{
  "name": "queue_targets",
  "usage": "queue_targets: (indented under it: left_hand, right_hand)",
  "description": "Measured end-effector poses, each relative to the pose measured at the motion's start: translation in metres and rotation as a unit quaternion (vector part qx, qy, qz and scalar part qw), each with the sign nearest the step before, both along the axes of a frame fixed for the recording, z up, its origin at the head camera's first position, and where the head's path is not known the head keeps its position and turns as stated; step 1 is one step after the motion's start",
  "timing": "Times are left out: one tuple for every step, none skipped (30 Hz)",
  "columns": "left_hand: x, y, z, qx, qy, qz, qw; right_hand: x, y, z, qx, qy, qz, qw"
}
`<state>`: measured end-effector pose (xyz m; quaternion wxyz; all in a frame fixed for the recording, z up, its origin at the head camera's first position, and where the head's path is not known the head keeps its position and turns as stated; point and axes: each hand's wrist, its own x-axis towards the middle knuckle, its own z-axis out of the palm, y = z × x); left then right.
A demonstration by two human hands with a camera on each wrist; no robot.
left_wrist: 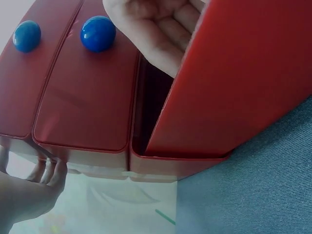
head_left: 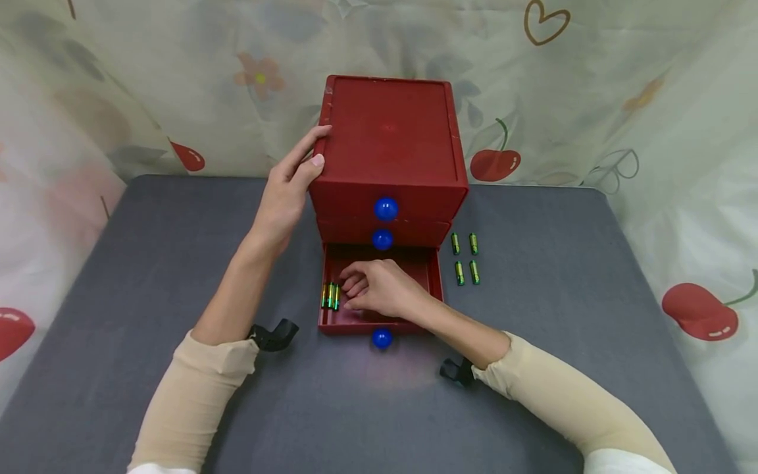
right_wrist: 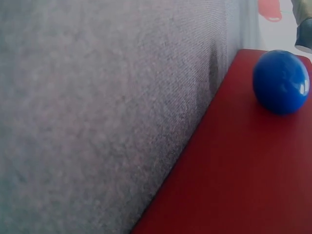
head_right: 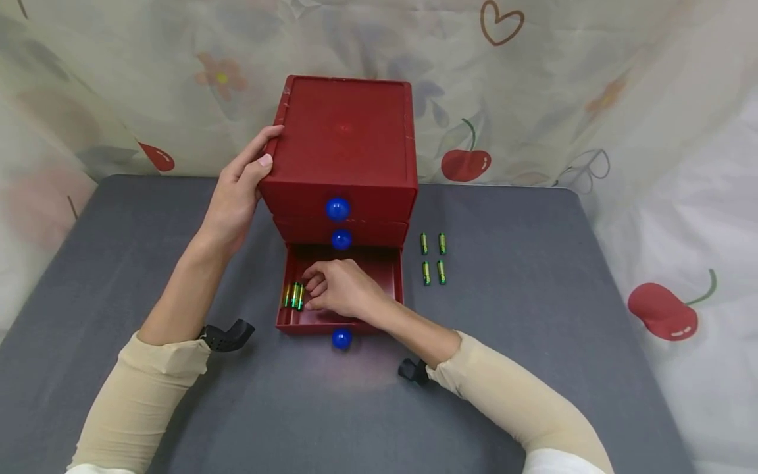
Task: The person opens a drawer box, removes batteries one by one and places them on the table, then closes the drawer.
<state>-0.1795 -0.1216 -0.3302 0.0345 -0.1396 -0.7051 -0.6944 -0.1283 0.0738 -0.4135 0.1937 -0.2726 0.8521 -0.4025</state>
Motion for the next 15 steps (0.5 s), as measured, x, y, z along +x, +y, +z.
queue_targets:
  left_hand:
    - [0.0000, 0.0000, 0.0000, 0.001, 0.001, -0.001, 1.0000]
    - [-0.0001, 0.0001, -0.0001, 0.000, 0.000, -0.001, 1.0000]
    - [-0.0002, 0.0004, -0.0002, 0.000, 0.000, -0.002, 1.0000]
    - [-0.0002, 0.0007, -0.0001, 0.001, 0.000, -0.002, 1.0000]
    - [-0.0003, 0.0010, -0.0002, 0.001, 0.000, -0.003, 1.0000]
    - [-0.0005, 0.0010, -0.0004, 0.001, 0.000, -0.003, 1.0000]
    - [-0.0006, 0.0011, -0.0006, 0.001, 0.000, -0.003, 1.0000]
    - [-0.0008, 0.0011, -0.0009, 0.001, 0.000, -0.003, 1.0000]
    - [-0.0008, 0.0012, -0.0009, 0.002, 0.000, -0.003, 1.0000]
    - [-0.0007, 0.0013, -0.0007, 0.002, 0.000, -0.003, 1.0000]
    - [-0.0004, 0.0015, -0.0002, 0.002, 0.001, -0.004, 1.0000]
    - [0.0003, 0.0018, 0.0008, 0.003, 0.001, -0.005, 1.0000]
    - [0.0018, 0.0024, 0.0025, 0.004, 0.002, -0.006, 1.0000]
    - [0.0036, 0.0030, 0.0047, 0.004, 0.002, -0.007, 1.0000]
    - [0.0057, 0.0036, 0.0073, 0.003, 0.003, -0.008, 1.0000]
  right_hand:
    - [-0.0005, -0.0009, -0.0007, 0.006, 0.000, 0.000, 1.000]
    - [-0.0009, -0.0017, -0.0015, 0.011, 0.000, 0.001, 1.000]
    - [-0.0011, -0.0024, -0.0021, 0.016, 0.000, 0.002, 1.000]
    - [-0.0013, -0.0030, -0.0028, 0.020, -0.002, 0.002, 1.000]
    - [-0.0014, -0.0036, -0.0035, 0.024, -0.003, 0.002, 1.000]
    - [-0.0014, -0.0042, -0.0040, 0.027, -0.006, 0.002, 1.000]
    - [-0.0017, -0.0050, -0.0044, 0.032, -0.008, 0.001, 0.999]
    - [-0.0019, -0.0056, -0.0047, 0.034, -0.010, 0.001, 0.999]
    - [-0.0023, -0.0063, -0.0048, 0.038, -0.013, 0.001, 0.999]
    - [-0.0027, -0.0070, -0.0050, 0.040, -0.016, 0.000, 0.999]
    - [-0.0034, -0.0076, -0.0052, 0.043, -0.019, 0.001, 0.999]
    - [-0.0039, -0.0083, -0.0050, 0.046, -0.021, 0.002, 0.999]
    - [-0.0045, -0.0089, -0.0051, 0.050, -0.023, 0.002, 0.998]
    - [-0.0049, -0.0094, -0.0052, 0.052, -0.026, 0.002, 0.998]
    - [-0.0053, -0.0100, -0.0054, 0.054, -0.028, 0.003, 0.998]
